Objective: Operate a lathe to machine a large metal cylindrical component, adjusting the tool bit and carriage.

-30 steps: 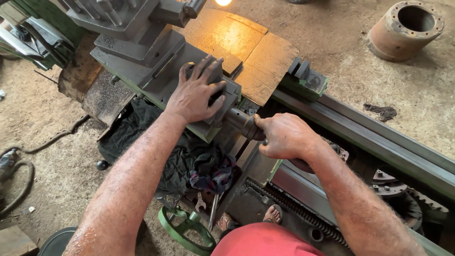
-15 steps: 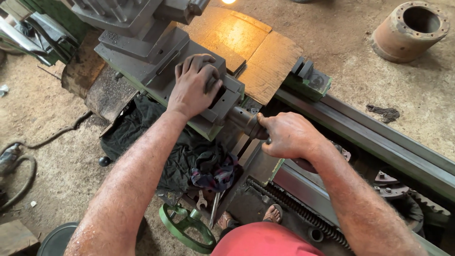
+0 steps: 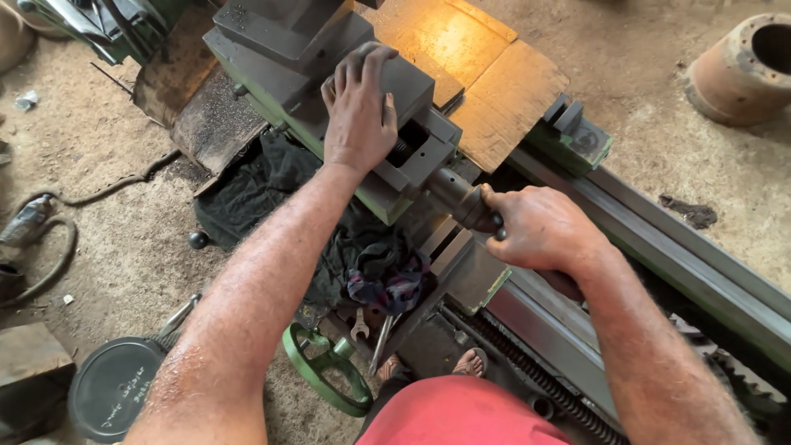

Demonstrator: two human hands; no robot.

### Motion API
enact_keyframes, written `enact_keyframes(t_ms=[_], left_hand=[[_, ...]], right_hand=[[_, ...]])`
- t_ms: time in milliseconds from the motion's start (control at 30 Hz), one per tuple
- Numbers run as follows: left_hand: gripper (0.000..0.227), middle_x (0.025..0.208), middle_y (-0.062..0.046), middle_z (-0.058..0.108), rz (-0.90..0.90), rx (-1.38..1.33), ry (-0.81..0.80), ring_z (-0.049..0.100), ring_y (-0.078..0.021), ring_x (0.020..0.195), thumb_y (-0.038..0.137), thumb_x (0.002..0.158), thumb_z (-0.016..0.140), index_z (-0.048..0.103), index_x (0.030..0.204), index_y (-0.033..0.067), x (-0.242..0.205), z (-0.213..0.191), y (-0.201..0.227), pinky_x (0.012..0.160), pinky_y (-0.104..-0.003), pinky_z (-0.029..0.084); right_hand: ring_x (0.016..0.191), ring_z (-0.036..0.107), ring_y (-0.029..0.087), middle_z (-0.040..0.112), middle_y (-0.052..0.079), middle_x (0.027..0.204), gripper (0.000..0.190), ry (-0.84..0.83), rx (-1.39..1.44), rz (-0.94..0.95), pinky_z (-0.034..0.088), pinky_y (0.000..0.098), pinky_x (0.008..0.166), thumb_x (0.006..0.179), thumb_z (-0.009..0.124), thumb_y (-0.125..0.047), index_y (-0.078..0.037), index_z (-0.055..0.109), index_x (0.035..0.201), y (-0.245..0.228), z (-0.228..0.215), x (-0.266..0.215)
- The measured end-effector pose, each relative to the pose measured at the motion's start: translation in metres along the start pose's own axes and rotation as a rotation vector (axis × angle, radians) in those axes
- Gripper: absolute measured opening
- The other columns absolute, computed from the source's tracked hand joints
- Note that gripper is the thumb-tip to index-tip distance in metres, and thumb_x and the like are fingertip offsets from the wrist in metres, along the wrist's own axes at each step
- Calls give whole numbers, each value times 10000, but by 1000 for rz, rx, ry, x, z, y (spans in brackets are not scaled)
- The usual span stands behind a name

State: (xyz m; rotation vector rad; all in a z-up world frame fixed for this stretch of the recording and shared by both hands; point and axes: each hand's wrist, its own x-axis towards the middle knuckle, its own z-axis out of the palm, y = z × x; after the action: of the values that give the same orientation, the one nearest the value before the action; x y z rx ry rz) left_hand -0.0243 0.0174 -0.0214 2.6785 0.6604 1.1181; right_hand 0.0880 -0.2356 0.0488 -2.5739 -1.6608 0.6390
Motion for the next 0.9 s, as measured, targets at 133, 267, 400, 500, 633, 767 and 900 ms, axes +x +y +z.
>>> enact_keyframes(t_ms=[133,267,400,500,633,767,900], left_hand=[[447,1362,-184,510,-36,125,-139,421,-355,1332,130,824,679,589,1258,77,5,7,-3,1085,-572,313],[363,1377,-131,540,-13,71,-191,442,-309,1378,229,906,654,604,1238,89,3,0,5,1141,-590,302],[365,1353,-153,535,-93,96,-239,446,-301,1362,285,950,605,600,1261,94,5,-6,12,1150,-590,305],[389,1345,-166,524,-71,159,-257,434,-300,1360,307,962,584,584,1276,77,3,-4,11,1129,-627,289],[399,1445,-161,483,106,162,-324,407,-277,1418,342,1007,554,567,1298,69,-1,2,8,1172,-620,284],[514,1514,-111,445,215,98,-448,354,-261,1480,451,931,609,562,1318,116,0,-15,17,1217,-601,263],[600,1533,-123,394,180,126,-464,299,-281,1480,523,912,611,543,1352,122,5,-13,18,1185,-655,199]], right_hand=[[886,711,409,732,255,895,757,63,-30,-78,559,488,835,679,743,-290,-88,593,1393,8,7,5],[884,713,410,727,263,890,762,66,-27,-64,559,491,844,673,741,-296,-87,589,1390,8,9,8],[901,723,398,727,257,909,772,14,-51,-6,564,472,875,675,738,-299,-124,576,1409,0,2,7],[938,729,379,743,249,908,775,-38,-44,66,561,455,907,684,734,-294,-153,569,1427,-6,-2,6],[971,734,359,751,224,954,765,-39,-40,87,565,441,908,682,744,-289,-164,580,1419,-5,0,7],[967,739,350,756,218,958,762,-49,-32,102,569,431,904,684,750,-281,-167,581,1418,-10,-3,4],[960,740,345,754,228,937,785,-66,-63,110,562,426,913,699,749,-284,-166,546,1448,-13,-6,3]])
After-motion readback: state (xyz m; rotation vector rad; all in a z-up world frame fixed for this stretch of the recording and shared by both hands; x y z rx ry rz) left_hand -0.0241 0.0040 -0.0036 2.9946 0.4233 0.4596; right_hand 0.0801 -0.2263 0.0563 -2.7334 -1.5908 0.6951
